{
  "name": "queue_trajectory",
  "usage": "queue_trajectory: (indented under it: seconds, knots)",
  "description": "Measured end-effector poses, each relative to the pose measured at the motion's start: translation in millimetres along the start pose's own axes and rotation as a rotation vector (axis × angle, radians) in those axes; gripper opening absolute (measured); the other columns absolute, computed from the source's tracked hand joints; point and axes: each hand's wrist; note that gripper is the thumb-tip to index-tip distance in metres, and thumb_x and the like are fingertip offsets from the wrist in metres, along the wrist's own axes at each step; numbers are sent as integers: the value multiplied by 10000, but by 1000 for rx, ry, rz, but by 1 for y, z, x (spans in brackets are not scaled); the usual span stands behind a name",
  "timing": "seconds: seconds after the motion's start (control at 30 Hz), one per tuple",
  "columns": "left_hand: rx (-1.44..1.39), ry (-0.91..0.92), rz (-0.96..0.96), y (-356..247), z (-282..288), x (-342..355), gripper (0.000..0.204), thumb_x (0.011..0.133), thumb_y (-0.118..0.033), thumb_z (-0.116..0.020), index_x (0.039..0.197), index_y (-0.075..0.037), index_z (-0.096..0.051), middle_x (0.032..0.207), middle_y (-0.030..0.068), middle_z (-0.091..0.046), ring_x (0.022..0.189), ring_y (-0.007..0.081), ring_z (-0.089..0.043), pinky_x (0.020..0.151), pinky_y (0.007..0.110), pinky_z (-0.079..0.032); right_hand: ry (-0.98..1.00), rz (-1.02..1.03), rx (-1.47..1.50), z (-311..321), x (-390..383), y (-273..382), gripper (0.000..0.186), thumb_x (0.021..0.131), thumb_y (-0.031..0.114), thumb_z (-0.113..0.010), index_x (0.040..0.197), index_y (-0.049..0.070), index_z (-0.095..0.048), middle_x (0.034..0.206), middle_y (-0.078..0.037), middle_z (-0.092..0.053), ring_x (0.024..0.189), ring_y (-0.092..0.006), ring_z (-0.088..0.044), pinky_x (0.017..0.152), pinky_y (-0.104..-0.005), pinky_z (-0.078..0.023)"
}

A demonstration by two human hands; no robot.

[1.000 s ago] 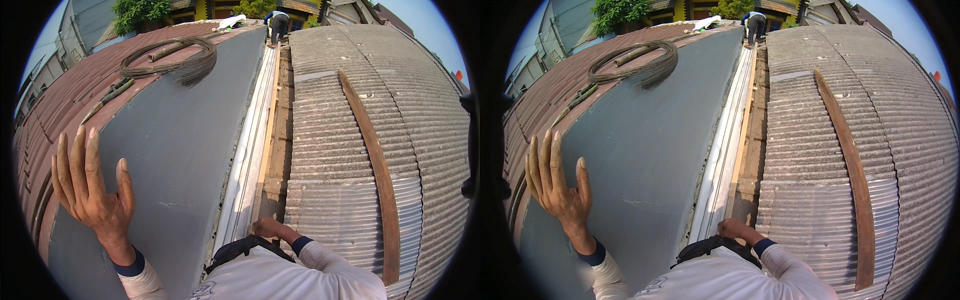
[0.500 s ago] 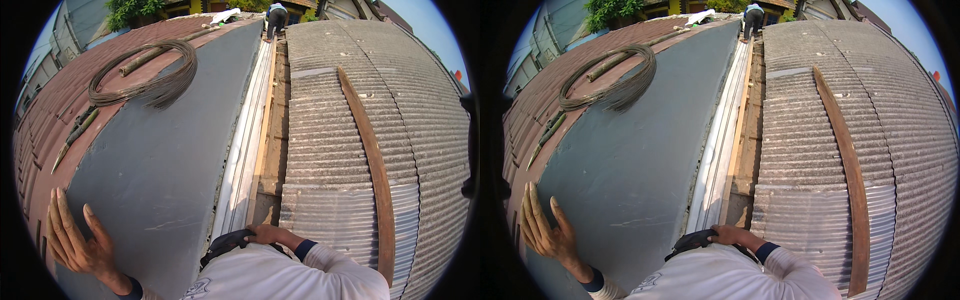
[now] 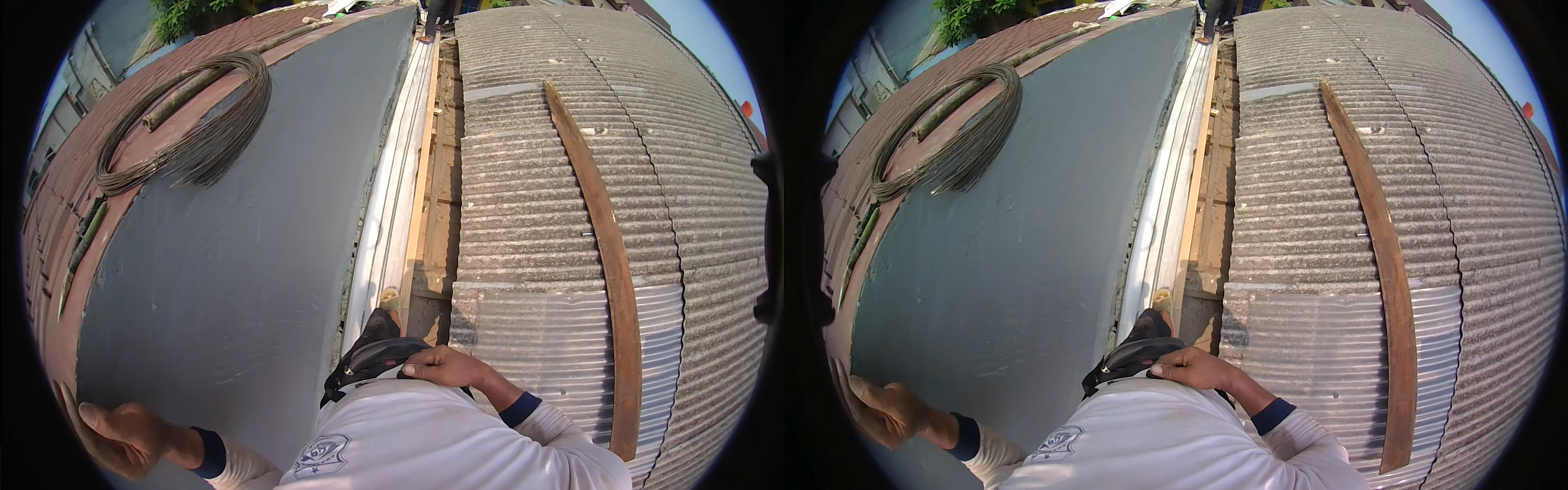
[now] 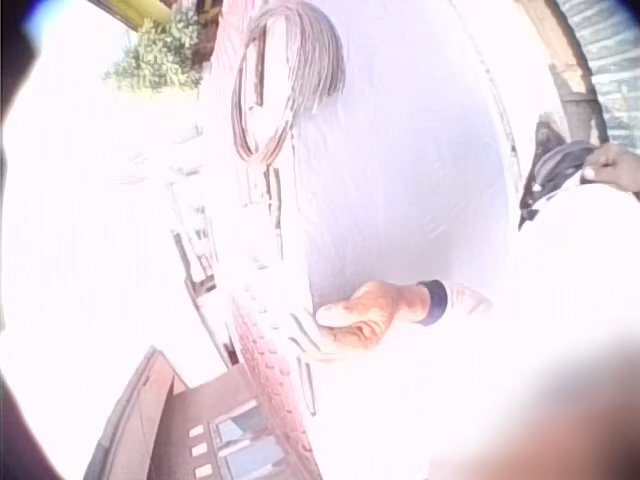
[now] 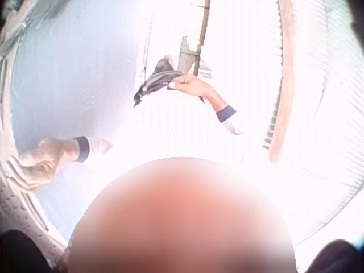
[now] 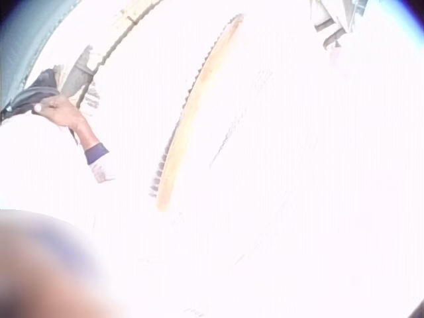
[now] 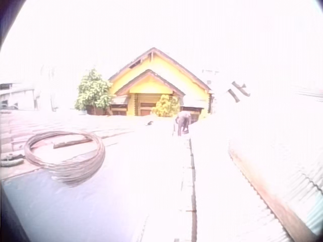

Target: The person places and adjusts metal rebar ties along a roof ridge, aligning them with wooden supports and a plastic sheet. The person walks along the ridge, positions the rebar, and secures it by hand. Another worker is visible nearby on the roof.

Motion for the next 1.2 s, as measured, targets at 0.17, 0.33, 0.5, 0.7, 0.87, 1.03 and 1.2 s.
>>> queue_trajectory:
  seconds: [0.17,0.33,0.5,0.7,0.87,1.03,1.2]
  knots:
    - [-427,384,73,-122,-111,-16,219,992,-201,-627,1094,-44,-741,1038,129,-753,1150,344,-690,987,523,-549,9,67,-125,40,27,-4,287,1055,316,-693,1108,47,-775,961,-92,-772,928,-176,-692,883,-362,-547]
    - [-941,652,-39,-186,-281,-51,233,822,-120,-803,1040,-43,-770,1048,116,-751,1138,319,-694,982,491,-547,-123,-103,-367,97,57,-5,157,987,187,-702,1089,86,-766,1021,-151,-771,927,-256,-753,842,-392,-569]
    - [-801,969,192,-170,-323,-100,254,820,-84,-810,1068,-37,-781,1084,125,-754,1192,329,-675,1077,495,-518,-160,-45,-305,152,92,12,167,1007,129,-663,1125,89,-774,1063,-121,-788,983,-264,-757,893,-380,-577]
    - [-703,1076,190,-174,-328,-125,285,846,-88,-791,1115,4,-774,1211,211,-726,1318,425,-603,1157,569,-462,119,19,-219,201,143,36,186,1047,123,-679,1189,44,-769,1050,-69,-771,964,-166,-705,884,-325,-563]
    - [-654,1098,81,-175,-333,-129,309,848,-74,-785,1142,20,-756,1221,225,-719,1331,439,-594,1174,584,-455,220,42,-149,231,171,51,248,1066,233,-709,1154,12,-778,1013,-44,-775,934,-111,-666,859,-303,-544]
    - [-621,1142,8,-177,-335,-137,290,870,-97,-771,1133,26,-758,1210,231,-726,1342,438,-591,1181,593,-439,319,36,-240,251,197,76,273,1067,262,-711,1162,15,-782,946,-21,-755,884,-93,-621,820,-299,-531]
    - [-535,1160,-25,-181,-341,-152,248,897,-112,-753,1106,20,-762,1192,228,-733,1350,428,-590,1186,608,-420,529,43,-357,252,253,110,281,1055,260,-647,1022,6,-762,841,-41,-709,805,-95,-582,758,-343,-508]
Point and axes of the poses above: each hand's wrist, its own x-axis towards the middle knuckle, its own z-axis out of the back of the hand, y = z × x
